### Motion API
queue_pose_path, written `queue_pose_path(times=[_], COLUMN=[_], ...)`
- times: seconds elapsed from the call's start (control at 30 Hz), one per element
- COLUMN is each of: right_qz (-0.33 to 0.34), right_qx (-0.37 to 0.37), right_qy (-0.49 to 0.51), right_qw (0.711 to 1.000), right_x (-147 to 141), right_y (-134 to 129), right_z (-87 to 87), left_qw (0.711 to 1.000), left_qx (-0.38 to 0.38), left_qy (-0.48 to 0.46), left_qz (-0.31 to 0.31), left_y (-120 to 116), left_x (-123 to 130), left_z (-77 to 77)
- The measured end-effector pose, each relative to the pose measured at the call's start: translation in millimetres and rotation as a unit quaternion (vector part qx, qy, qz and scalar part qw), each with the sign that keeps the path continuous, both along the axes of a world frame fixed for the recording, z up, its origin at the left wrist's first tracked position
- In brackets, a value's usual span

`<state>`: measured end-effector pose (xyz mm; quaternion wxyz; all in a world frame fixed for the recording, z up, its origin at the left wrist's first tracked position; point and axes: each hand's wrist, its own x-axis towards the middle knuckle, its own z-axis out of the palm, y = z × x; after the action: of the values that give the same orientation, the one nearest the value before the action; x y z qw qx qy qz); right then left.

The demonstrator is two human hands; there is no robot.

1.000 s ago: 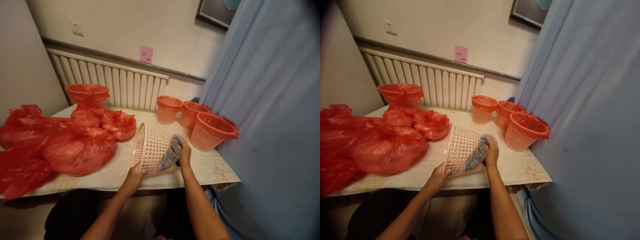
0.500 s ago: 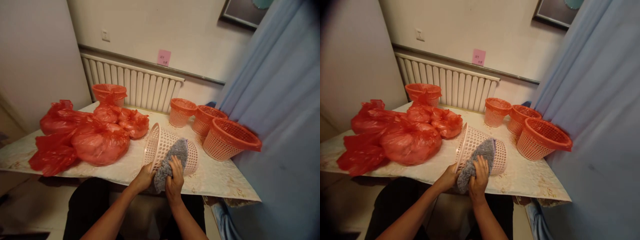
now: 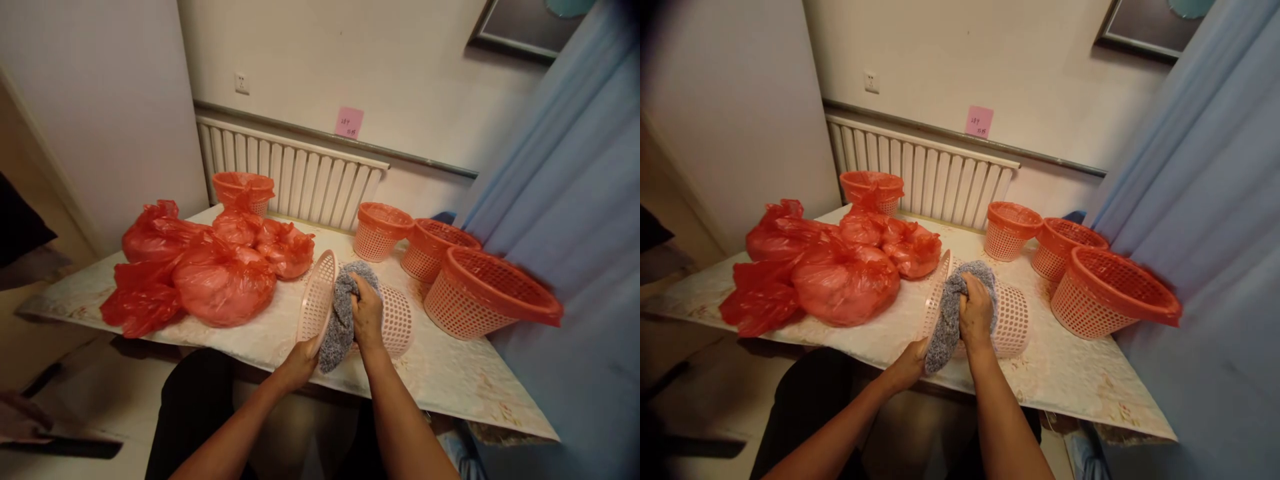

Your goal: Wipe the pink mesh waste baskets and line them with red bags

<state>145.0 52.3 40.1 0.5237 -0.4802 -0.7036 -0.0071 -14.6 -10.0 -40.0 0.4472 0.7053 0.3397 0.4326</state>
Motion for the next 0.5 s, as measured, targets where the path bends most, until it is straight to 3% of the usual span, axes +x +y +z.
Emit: queue_pose_path(times=[0.17, 0.3, 0.37, 0.5], right_qz=[0.008, 0.011, 0.012, 0.026], right_qx=[0.012, 0.027, 0.038, 0.044], right_qy=[0.024, 0.018, 0.002, -0.04], right_qw=[1.0, 0.999, 0.999, 0.998], right_x=[2, 4, 7, 15], right_y=[-7, -11, -10, -6], right_z=[-16.2, -24.4, -25.1, -21.0], left_qw=[0.998, 0.986, 0.98, 0.987], left_qx=[-0.054, -0.095, -0.097, -0.066], left_qy=[-0.032, -0.139, -0.169, -0.144], left_qz=[-0.004, 0.009, 0.029, 0.035], left_y=[-2, 6, 10, 14], left_x=[10, 29, 35, 36], left_z=[11.8, 32.3, 42.7, 54.8])
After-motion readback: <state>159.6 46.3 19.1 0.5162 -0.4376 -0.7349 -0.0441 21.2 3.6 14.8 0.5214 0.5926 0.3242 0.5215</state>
